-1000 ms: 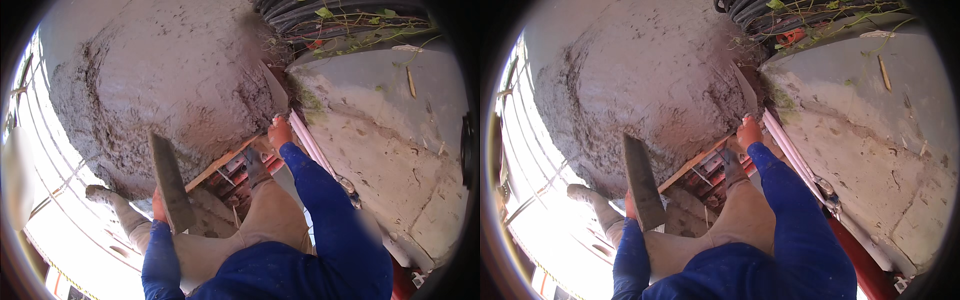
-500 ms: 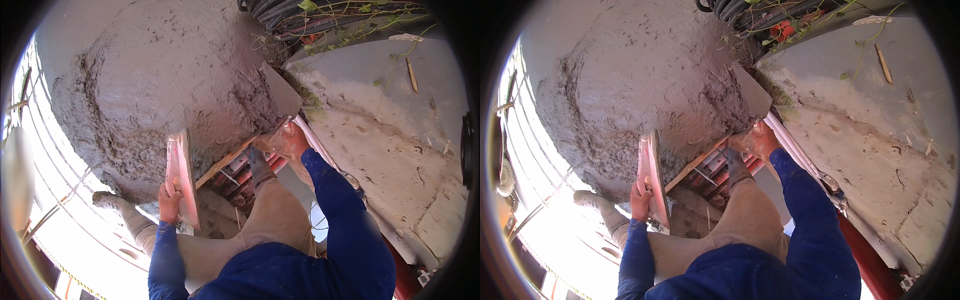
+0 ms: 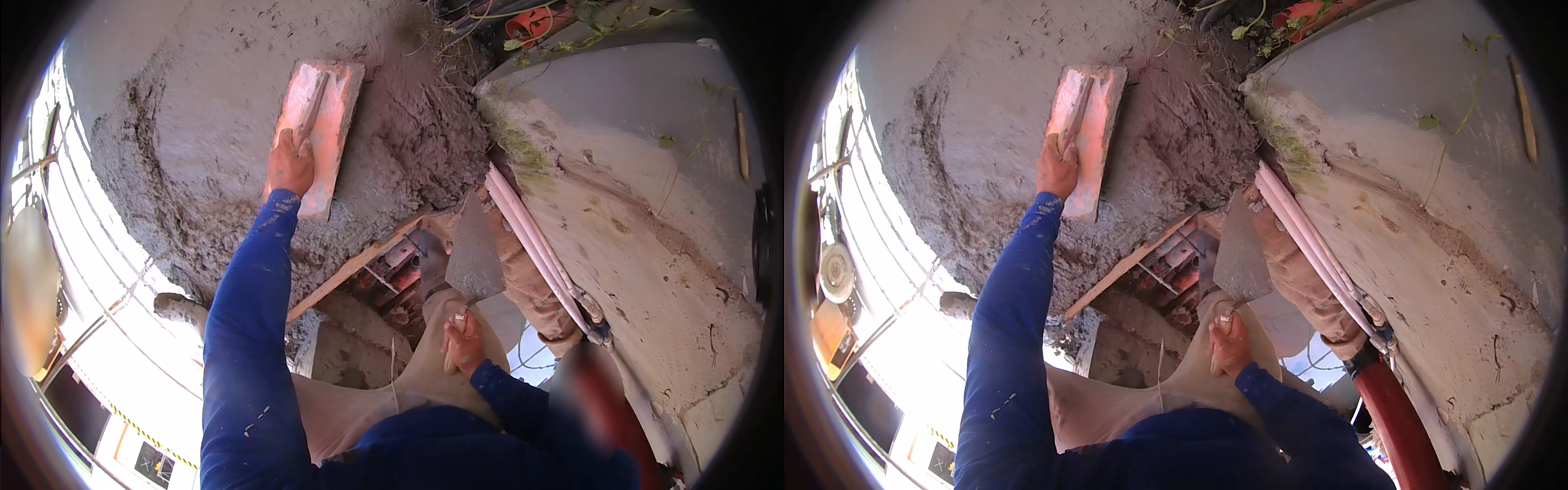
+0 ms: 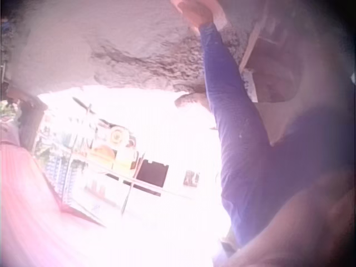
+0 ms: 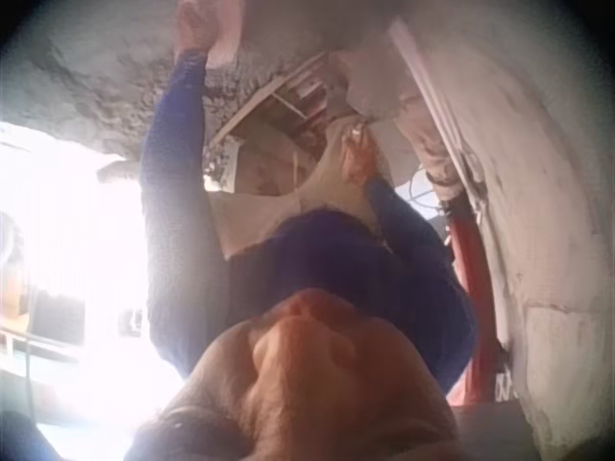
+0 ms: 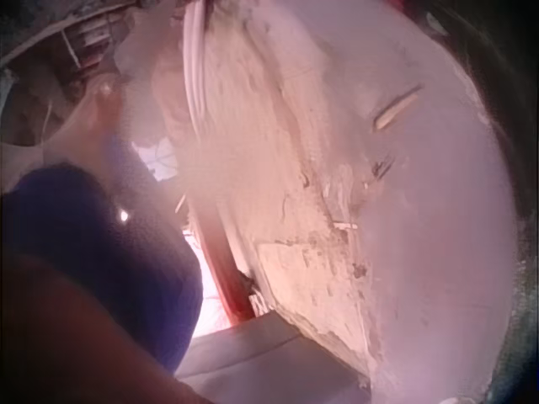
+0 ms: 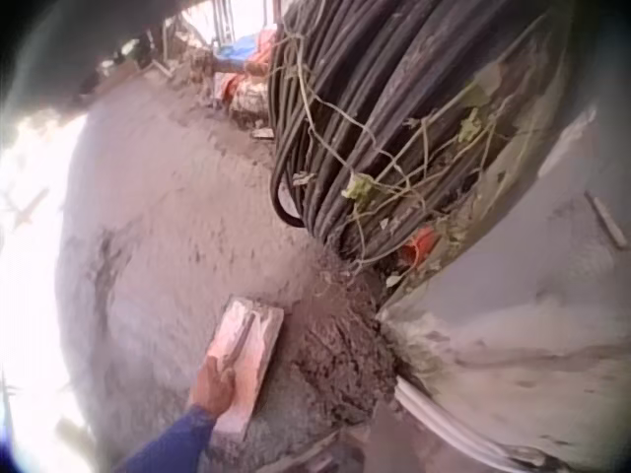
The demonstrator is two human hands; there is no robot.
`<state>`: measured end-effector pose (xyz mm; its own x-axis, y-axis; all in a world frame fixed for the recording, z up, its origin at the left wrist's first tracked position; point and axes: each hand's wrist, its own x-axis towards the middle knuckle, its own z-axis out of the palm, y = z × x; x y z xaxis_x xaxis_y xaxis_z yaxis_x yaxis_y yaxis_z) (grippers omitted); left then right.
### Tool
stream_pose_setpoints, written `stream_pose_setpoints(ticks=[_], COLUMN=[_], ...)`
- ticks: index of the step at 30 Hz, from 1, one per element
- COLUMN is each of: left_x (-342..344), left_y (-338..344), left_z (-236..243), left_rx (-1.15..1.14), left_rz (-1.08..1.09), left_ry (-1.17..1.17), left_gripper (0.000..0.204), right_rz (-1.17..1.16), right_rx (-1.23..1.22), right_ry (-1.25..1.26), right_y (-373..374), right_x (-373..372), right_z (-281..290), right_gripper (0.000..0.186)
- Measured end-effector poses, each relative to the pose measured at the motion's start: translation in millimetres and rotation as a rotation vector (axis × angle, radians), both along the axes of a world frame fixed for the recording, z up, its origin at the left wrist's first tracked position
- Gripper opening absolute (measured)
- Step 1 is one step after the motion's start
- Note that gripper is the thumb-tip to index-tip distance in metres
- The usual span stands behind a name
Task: The person applies wet cement to a wall using a trowel and smooths it with a float. They repeatedly scoop cement from a hawk and spread it over the surface, working around a window opening.
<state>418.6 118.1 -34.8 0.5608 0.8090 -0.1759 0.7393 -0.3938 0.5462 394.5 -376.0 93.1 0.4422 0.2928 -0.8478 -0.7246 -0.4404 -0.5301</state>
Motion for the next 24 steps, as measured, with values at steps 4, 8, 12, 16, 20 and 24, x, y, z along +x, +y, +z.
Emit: stream_pose_setpoints(ticks=[4, 8, 12, 16, 20, 24], left_x=[75, 131, 141, 95, 115, 149], left_y=[53, 74, 20, -34, 0, -12], left_z=[-16, -31, -42, -34, -39, -32], left_rx=[0.146, 0.190, 0.164, 0.098, 0.174, 0.205], left_rz=[-0.044, -0.138, -0.230, -0.333, -0.232, -0.316], left_ry=[0.058, 0.073, 0.117, 0.170, 0.111, 0.143], left_gripper=[0.041, 0.045, 0.046, 0.043, 0.043, 0.038], right_rz=[0.040, 0.072, 0.016, -0.073, 0.048, 0.062], right_rx=[0.000, 0.004, 0.017, 0.026, 0.003, -0.004], right_ry=[0.000, -0.019, 0.037, 0.057, 0.035, 0.023], right_y=[0, -16, -23, -28, -30, -23], right_x=[11, 12, 15, 13, 17, 16], right_z=[-11, -26, -27, -30, -29, -28], right_gripper=[0.017, 0.020, 0.022, 0.023, 0.024, 0.022])
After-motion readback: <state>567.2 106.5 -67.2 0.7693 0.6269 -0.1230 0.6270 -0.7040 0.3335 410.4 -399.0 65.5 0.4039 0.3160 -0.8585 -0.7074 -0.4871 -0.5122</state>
